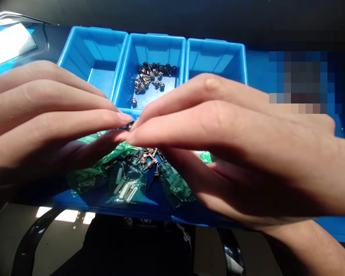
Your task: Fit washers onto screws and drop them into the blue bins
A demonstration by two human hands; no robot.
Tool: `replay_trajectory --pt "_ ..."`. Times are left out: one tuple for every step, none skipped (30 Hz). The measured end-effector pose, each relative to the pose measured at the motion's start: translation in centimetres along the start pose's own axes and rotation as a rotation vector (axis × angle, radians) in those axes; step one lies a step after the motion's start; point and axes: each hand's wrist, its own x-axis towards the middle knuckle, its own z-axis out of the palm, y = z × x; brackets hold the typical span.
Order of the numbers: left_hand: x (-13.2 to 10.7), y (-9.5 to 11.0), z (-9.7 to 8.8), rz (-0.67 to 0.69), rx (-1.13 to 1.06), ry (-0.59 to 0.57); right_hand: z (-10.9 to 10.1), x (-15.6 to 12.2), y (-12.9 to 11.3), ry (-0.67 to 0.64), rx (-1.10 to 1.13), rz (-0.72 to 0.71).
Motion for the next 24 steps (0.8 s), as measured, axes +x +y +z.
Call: replay_trajectory --pt "0.0 0.0 0.0 -0.016 -0.014 -0.004 0.0 0.1 0.2 -0.001 0.028 -0.016" --pt "-0.1 0.0 -0.1 -0.031 -0.034 -0.009 0.1 0.2 0.3 -0.001 0.065 -0.053" --pt "-0.1 0.0 -0.1 -0.032 -0.051 -0.014 0.1 0.3 0.5 -0.004 0.087 -0.09" --pt "-0.2 -0.1 -0.1 -0.021 -0.056 -0.016 0.2 0.4 0.6 -0.013 0.093 -0.127" --pt "-0.3 -0.2 0.0 -0.007 -0.043 -0.017 0.3 0.5 0.6 -0.013 0.098 -0.145" --pt "-0.5 -0.3 0.0 0.008 -0.016 -0.022 0.4 0.5 0.6 -0.001 0.108 -0.155" --pt "-0.6 -0.4 0.0 0.027 0.015 -0.022 0.7 0.6 0.4 0.029 0.121 -0.147" --pt "-0.7 -0.5 -0.1 0.044 0.036 -0.028 1.0 0.7 0.1 0.063 0.136 -0.119" --pt "-0.7 -0.6 -0.2 0.063 0.036 -0.031 1.5 0.7 -0.3 0.104 0.152 -0.097" --pt "-0.8 -0.7 -0.3 0.07 0.021 -0.036 2.0 0.8 -0.7 0.166 0.158 -0.005" --pt "-0.7 -0.7 -0.5 0.078 -0.003 -0.039 2.6 0.8 -1.2 0.212 0.164 0.079" --pt "-0.7 -0.7 -0.6 0.079 -0.026 -0.04 3.2 0.8 -1.6 0.262 0.156 0.123" --pt "-0.6 -0.7 -0.7 0.074 -0.047 -0.038 3.7 0.9 -1.9 0.296 0.162 0.128" --pt "-0.6 -0.7 -0.8 0.069 -0.063 -0.038 4.1 0.9 -2.2 0.324 0.162 0.136" --pt "-0.5 -0.6 -0.9 0.057 -0.071 -0.039 4.4 0.9 -2.4 0.347 0.162 0.137" --pt "-0.4 -0.6 -0.9 0.054 -0.079 -0.039 4.6 0.9 -2.5 0.359 0.166 0.142" --pt "-0.4 -0.5 -1.0 0.043 -0.081 -0.039 4.7 0.9 -2.6 0.361 0.168 0.158" --pt "-0.4 -0.5 -1.0 0.024 -0.077 -0.043 4.7 0.9 -2.7 0.358 0.173 0.17" --pt "-0.4 -0.4 -1.1 0.004 -0.072 -0.046 4.6 1.0 -2.8 0.362 0.179 0.177" --pt "-0.4 -0.3 -1.1 -0.009 -0.068 -0.043 4.5 1.0 -2.8 0.366 0.189 0.185" --pt "-0.5 -0.3 -1.2 -0.02 -0.067 -0.051 4.4 1.1 -2.9 0.368 0.21 0.189" --pt "-0.6 -0.3 -1.2 -0.025 -0.073 -0.057 4.3 1.2 -3.0 0.359 0.234 0.197" --pt "-0.6 -0.3 -1.2 -0.029 -0.087 -0.068 4.2 1.2 -3.0 0.351 0.261 0.204" --pt "-0.7 -0.4 -1.1 -0.013 -0.111 -0.061 4.2 1.3 -3.1 0.339 0.288 0.213"
